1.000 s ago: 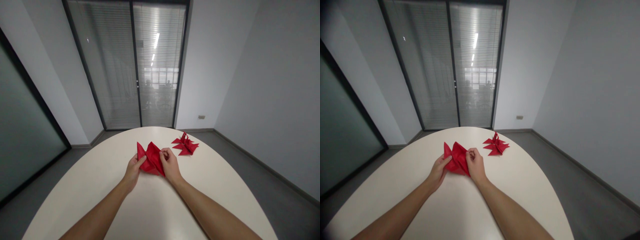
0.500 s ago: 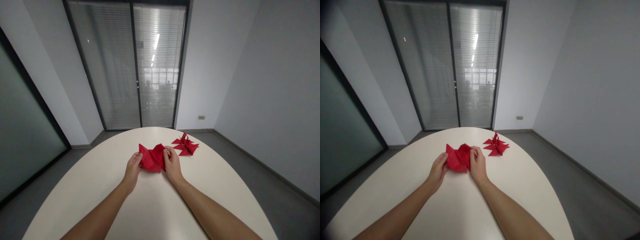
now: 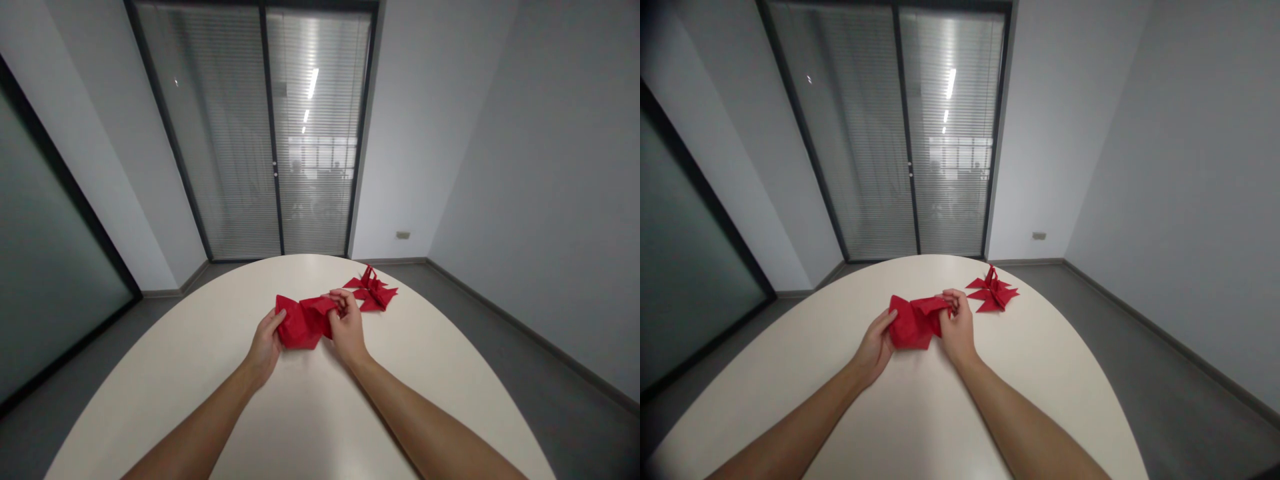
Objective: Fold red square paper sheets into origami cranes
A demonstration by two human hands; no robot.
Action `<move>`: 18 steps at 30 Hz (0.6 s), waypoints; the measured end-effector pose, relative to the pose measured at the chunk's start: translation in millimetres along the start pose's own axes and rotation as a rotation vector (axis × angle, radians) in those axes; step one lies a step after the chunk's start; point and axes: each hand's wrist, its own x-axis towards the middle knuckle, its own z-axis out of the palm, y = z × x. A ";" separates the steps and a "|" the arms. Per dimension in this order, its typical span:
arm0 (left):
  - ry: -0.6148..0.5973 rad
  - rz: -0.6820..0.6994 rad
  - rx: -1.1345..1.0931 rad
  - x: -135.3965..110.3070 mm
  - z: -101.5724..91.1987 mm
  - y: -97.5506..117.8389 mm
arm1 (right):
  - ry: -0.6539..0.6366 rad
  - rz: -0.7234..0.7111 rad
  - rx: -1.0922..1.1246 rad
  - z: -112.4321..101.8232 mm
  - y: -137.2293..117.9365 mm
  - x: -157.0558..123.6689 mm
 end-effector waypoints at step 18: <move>0.112 0.167 0.213 2.8 -2.4 -3.0 | -0.039 0.175 -0.109 -2.9 -6.0 -0.2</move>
